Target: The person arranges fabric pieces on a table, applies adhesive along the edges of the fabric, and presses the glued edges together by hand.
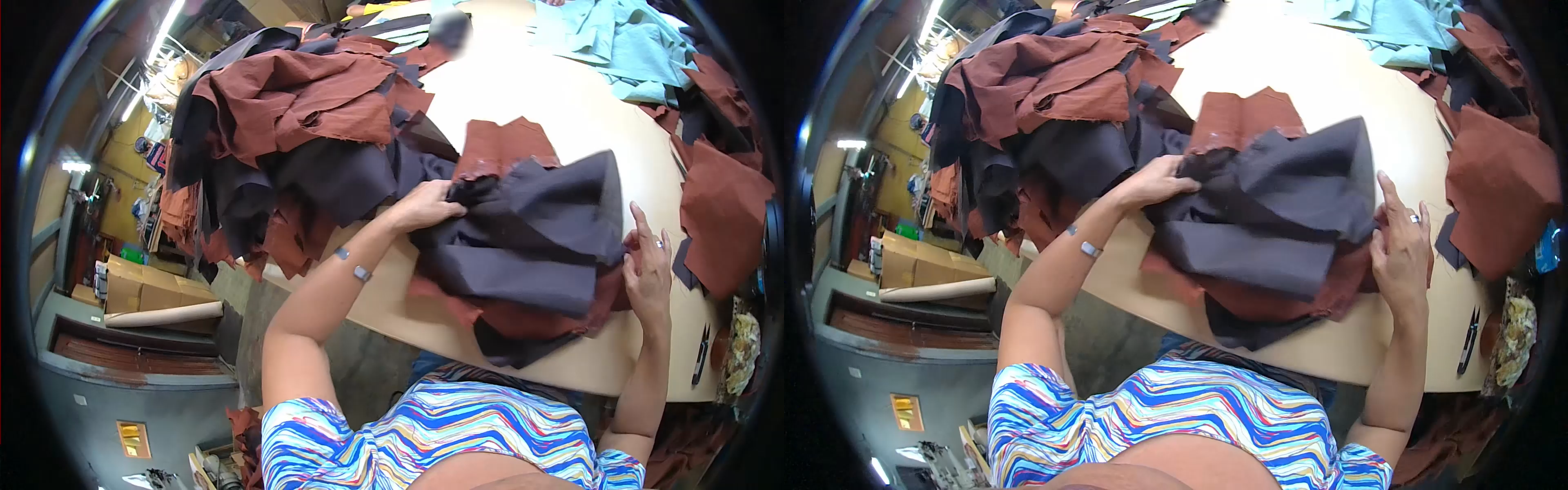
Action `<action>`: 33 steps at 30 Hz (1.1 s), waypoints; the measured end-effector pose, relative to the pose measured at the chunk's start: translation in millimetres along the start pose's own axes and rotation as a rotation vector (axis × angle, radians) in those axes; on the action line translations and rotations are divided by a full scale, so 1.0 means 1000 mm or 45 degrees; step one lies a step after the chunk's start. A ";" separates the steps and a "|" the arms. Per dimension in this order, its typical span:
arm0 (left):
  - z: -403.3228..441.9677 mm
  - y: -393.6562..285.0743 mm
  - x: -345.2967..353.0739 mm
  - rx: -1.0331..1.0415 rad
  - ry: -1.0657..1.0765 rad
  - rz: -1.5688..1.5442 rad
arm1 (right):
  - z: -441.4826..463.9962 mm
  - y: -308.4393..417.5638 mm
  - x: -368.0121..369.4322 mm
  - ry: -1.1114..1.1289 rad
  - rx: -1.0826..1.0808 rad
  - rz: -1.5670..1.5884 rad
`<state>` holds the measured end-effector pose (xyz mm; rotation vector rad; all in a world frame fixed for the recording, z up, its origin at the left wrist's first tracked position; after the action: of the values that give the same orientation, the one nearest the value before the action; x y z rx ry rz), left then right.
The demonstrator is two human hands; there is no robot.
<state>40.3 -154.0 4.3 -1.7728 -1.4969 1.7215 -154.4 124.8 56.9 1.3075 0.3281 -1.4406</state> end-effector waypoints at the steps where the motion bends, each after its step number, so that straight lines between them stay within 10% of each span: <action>1: 0.002 -0.012 0.007 0.025 0.055 -0.158 | 0.000 -0.002 -0.002 -0.030 -0.003 0.025; 9: 0.012 -0.085 -0.008 -0.172 -0.040 -0.978 | 0.004 -0.004 -0.024 -0.251 0.083 0.236; 17: 0.015 -0.173 -0.117 -0.022 -0.346 -0.611 | 0.005 -0.035 -0.028 -0.361 0.201 0.473; 19: 0.083 -0.149 -0.146 0.198 0.032 -0.896 | 0.006 -0.037 -0.023 -0.327 0.228 0.478; 23: 0.060 -0.137 -0.146 0.257 -0.456 -0.756 | 0.007 -0.039 -0.013 -0.280 0.228 0.488; 25: 0.070 -0.100 -0.141 0.183 -0.434 -0.529 | 0.006 -0.040 -0.010 -0.257 0.231 0.438; 29: 0.028 -0.113 -0.187 -0.102 -0.699 1.405 | 0.006 -0.041 -0.008 -0.270 0.297 0.593; 33: -0.028 -0.123 -0.275 -0.334 -0.945 2.167 | 0.007 -0.035 -0.008 -0.244 0.256 0.554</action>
<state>67.9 -299.9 268.0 -3.0673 0.1874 3.1564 -188.6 135.9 49.9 1.2894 -0.2241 -1.2323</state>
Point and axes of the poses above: each hand's wrist, its own z-axis towards the middle knuckle, its own x-axis out of the palm, y = z × x, the point moved 8 cm from there along z, towards the middle knuckle, and after that the axes turned 2 degrees about x, right-handed, at the moved point
